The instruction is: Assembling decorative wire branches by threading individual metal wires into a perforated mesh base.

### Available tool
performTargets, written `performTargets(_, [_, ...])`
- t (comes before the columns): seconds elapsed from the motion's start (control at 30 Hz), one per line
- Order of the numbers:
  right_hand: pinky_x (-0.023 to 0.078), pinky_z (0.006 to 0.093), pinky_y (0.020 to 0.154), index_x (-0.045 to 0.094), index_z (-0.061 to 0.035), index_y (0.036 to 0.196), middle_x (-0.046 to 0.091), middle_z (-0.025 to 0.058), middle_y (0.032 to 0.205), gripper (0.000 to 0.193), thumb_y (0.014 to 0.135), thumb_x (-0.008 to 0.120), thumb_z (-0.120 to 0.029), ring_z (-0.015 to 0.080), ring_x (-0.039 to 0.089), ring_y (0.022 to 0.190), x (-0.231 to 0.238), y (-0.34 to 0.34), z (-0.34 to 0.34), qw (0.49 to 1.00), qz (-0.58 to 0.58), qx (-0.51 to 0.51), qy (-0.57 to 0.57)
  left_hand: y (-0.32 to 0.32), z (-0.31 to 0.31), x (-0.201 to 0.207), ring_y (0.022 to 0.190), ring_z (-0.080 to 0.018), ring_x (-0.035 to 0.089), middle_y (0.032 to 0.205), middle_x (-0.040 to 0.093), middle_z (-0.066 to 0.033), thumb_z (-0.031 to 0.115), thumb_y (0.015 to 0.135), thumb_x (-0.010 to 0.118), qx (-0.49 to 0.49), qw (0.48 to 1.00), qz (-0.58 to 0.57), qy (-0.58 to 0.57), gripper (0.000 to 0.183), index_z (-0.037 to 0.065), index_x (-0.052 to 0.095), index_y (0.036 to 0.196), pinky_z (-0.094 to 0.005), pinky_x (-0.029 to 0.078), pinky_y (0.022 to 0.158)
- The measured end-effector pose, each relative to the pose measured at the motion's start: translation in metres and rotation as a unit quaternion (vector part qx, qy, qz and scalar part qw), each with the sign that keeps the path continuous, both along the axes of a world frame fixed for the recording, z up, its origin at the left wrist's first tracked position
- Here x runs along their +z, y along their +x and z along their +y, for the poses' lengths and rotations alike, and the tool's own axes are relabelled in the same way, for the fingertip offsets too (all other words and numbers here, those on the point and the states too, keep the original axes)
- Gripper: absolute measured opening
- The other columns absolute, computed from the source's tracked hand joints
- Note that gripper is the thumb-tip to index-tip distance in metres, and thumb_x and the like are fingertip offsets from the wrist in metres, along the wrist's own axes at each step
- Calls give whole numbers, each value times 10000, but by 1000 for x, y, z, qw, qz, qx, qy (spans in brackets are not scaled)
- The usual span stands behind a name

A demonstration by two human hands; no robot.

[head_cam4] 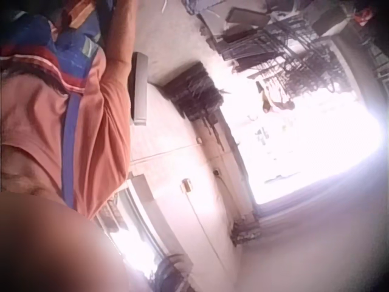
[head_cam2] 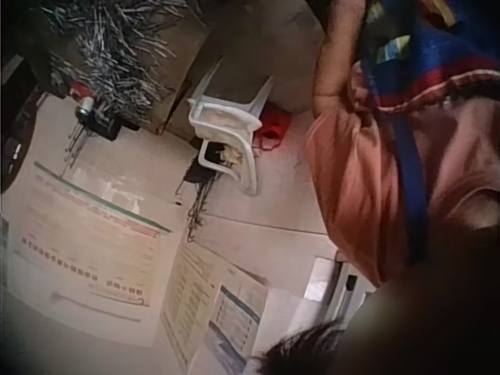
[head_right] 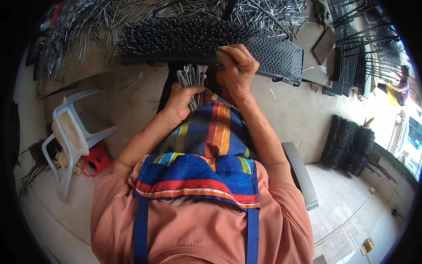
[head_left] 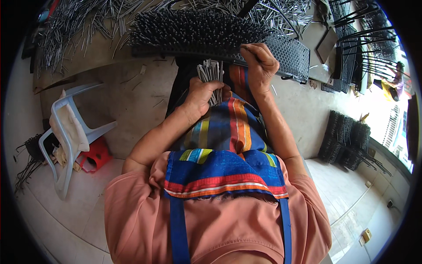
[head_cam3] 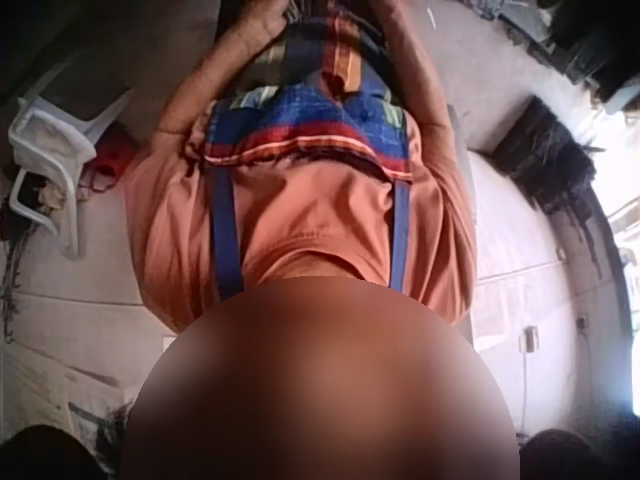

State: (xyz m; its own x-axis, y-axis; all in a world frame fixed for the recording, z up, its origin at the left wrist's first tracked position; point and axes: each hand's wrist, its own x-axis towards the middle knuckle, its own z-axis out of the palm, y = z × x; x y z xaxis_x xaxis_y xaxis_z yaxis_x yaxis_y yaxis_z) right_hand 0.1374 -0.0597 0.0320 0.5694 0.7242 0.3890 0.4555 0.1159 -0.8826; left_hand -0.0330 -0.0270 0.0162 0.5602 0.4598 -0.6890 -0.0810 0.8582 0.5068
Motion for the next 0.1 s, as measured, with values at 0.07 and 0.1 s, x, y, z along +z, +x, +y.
performTargets(0.07, [486,217,716,718,22,861,691,64,846,113,770,690,83,119,640,783,-1,0,1,1000,17,-14,-9,0,1,1,719,-278,710,819,698,-171,-42,813,609,-29,999,26,16,304,10,626,1112,-390,602,628])
performTargets(0.1, [488,218,720,722,18,865,693,63,854,113,778,688,82,122,643,782,0,-1,1,1000,16,-21,-15,-2,1,-2,740,-292,717,828,700,-182,-35,813,613,-46,998,32,21,329,16,617,1138,-392,605,635])
